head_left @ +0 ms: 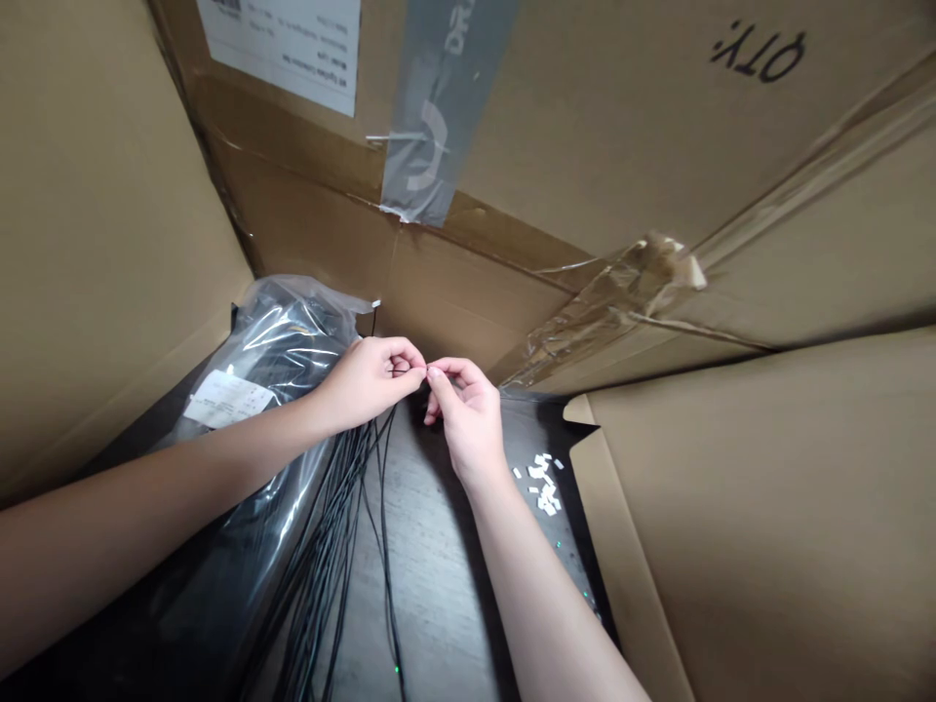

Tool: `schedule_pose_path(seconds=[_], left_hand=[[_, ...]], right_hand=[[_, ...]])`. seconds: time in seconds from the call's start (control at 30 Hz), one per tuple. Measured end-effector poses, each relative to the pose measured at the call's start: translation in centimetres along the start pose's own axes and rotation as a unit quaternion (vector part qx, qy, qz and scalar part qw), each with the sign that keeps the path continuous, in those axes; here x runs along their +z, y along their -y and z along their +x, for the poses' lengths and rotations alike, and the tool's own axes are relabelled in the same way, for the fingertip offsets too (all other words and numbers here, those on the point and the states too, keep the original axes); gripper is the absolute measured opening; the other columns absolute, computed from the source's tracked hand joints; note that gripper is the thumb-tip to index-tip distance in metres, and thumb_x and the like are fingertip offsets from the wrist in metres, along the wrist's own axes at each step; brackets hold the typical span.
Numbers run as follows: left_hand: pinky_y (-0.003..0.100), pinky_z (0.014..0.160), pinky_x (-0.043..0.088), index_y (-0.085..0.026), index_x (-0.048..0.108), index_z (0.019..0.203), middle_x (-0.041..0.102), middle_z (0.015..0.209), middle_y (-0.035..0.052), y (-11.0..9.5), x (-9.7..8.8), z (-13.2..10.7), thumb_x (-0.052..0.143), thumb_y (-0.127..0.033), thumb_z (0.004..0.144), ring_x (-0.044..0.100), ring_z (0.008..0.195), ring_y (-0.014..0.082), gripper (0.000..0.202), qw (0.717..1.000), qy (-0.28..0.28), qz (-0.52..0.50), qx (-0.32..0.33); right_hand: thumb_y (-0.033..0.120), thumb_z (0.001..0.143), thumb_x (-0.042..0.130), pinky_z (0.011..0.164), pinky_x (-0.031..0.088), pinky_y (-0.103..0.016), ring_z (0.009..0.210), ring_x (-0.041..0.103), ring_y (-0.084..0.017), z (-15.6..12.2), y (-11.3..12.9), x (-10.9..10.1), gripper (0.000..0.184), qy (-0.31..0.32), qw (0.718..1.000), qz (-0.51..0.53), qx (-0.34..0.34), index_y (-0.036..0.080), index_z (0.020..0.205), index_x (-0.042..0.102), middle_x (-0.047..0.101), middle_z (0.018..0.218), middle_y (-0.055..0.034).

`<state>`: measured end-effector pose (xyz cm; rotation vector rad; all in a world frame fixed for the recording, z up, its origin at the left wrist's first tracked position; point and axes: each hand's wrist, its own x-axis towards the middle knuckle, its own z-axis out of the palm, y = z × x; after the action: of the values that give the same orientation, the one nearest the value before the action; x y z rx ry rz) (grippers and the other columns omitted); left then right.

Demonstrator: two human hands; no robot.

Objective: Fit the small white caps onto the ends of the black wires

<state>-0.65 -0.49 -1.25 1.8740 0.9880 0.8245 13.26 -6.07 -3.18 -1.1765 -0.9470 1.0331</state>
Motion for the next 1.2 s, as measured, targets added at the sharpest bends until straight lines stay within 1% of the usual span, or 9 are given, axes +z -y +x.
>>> schedule_pose_path(seconds=[0.1, 0.2, 0.4, 0.47, 0.57, 0.63, 0.83, 1.03, 1.2], left_hand=[[0.022, 0.055, 0.041, -0.014, 0.069, 0.08, 0.064, 0.065, 0.0014, -0.14, -0.01, -0.09, 0.061, -0.029, 0.082, 0.054, 0.059, 0.0111, 0.017, 1.0, -0.001, 0.008, 0.0], [0.022, 0.054, 0.039, -0.015, 0.068, 0.08, 0.06, 0.062, -0.0002, -0.25, -0.04, -0.17, 0.06, -0.029, 0.082, 0.05, 0.055, 0.0101, 0.017, 1.0, -0.005, 0.021, 0.005], [0.023, 0.056, 0.038, -0.015, 0.067, 0.082, 0.06, 0.062, -0.001, -0.47, -0.19, -0.21, 0.057, -0.031, 0.085, 0.05, 0.056, 0.0105, 0.019, 0.999, -0.01, 0.037, 0.015], [0.023, 0.056, 0.038, -0.015, 0.067, 0.082, 0.061, 0.065, -0.0008, -0.56, -0.22, -0.2, 0.056, -0.03, 0.085, 0.052, 0.058, 0.0106, 0.019, 0.999, -0.013, 0.027, 0.014], [0.022, 0.056, 0.037, -0.015, 0.066, 0.081, 0.061, 0.065, -0.0013, -0.72, -0.26, -0.2, 0.057, -0.029, 0.084, 0.051, 0.059, 0.0101, 0.017, 1.0, -0.01, 0.009, 0.013], [0.022, 0.055, 0.036, -0.015, 0.066, 0.08, 0.057, 0.062, -0.0023, -0.8, -0.3, -0.19, 0.057, -0.028, 0.084, 0.048, 0.057, 0.0096, 0.016, 1.0, -0.009, 0.003, 0.012], [0.022, 0.053, 0.031, -0.015, 0.066, 0.078, 0.048, 0.058, -0.0043, -0.79, -0.35, -0.11, 0.059, -0.027, 0.082, 0.041, 0.055, 0.0087, 0.015, 1.0, -0.018, -0.01, -0.002], [0.023, 0.054, 0.034, -0.014, 0.068, 0.079, 0.053, 0.06, -0.0025, -0.67, -0.3, -0.03, 0.06, -0.028, 0.081, 0.044, 0.056, 0.0095, 0.016, 1.0, -0.015, -0.02, -0.003], [0.023, 0.053, 0.033, -0.014, 0.067, 0.078, 0.05, 0.059, -0.0033, -0.51, -0.34, 0.02, 0.061, -0.027, 0.08, 0.043, 0.055, 0.0089, 0.015, 0.999, -0.014, -0.028, -0.007]], right_hand=[[0.035, 0.08, 0.067, 0.039, 0.04, -0.018, 0.043, 0.043, -0.007, -0.02, -0.01, 0.07, 0.018, -0.003, 1.0, -0.012, 0.0, 0.019, 0.083, 0.06, 0.051, 0.055, 0.008], [0.036, 0.08, 0.066, 0.038, 0.039, -0.018, 0.042, 0.043, -0.006, -0.02, 0.0, 0.1, 0.019, 0.0, 1.0, -0.016, 0.001, 0.019, 0.084, 0.061, 0.051, 0.055, 0.0078], [0.037, 0.077, 0.068, 0.038, 0.041, -0.019, 0.044, 0.044, -0.006, 0.04, 0.03, 0.1, 0.026, -0.012, 1.0, 0.001, 0.005, 0.018, 0.094, 0.063, 0.053, 0.061, 0.0067], [0.035, 0.075, 0.071, 0.037, 0.041, -0.018, 0.044, 0.045, -0.006, 0.09, -0.06, 0.09, 0.026, -0.022, 1.0, 0.014, 0.005, 0.019, 0.093, 0.061, 0.055, 0.065, 0.0064], [0.034, 0.073, 0.074, 0.036, 0.04, -0.017, 0.043, 0.046, -0.005, 0.16, -0.22, 0.04, 0.025, -0.03, 0.999, 0.028, 0.007, 0.02, 0.086, 0.058, 0.057, 0.067, 0.0061], [0.034, 0.073, 0.074, 0.037, 0.041, -0.017, 0.044, 0.046, -0.005, 0.17, -0.28, 0.0, 0.024, -0.026, 0.999, 0.028, 0.006, 0.019, 0.084, 0.059, 0.057, 0.067, 0.0057], [0.033, 0.074, 0.074, 0.038, 0.042, -0.019, 0.045, 0.047, -0.005, 0.15, -0.3, -0.11, 0.023, -0.014, 1.0, 0.027, -0.002, 0.018, 0.089, 0.066, 0.06, 0.071, 0.0035], [0.033, 0.073, 0.075, 0.039, 0.043, -0.019, 0.046, 0.048, -0.005, 0.13, -0.18, -0.09, 0.024, -0.011, 1.0, 0.021, 0.005, 0.018, 0.09, 0.067, 0.062, 0.075, 0.0025], [0.033, 0.07, 0.078, 0.038, 0.042, -0.018, 0.047, 0.049, -0.005, 0.09, -0.01, -0.08, 0.028, -0.013, 0.999, 0.025, 0.015, 0.019, 0.089, 0.064, 0.063, 0.077, 0.0027]])
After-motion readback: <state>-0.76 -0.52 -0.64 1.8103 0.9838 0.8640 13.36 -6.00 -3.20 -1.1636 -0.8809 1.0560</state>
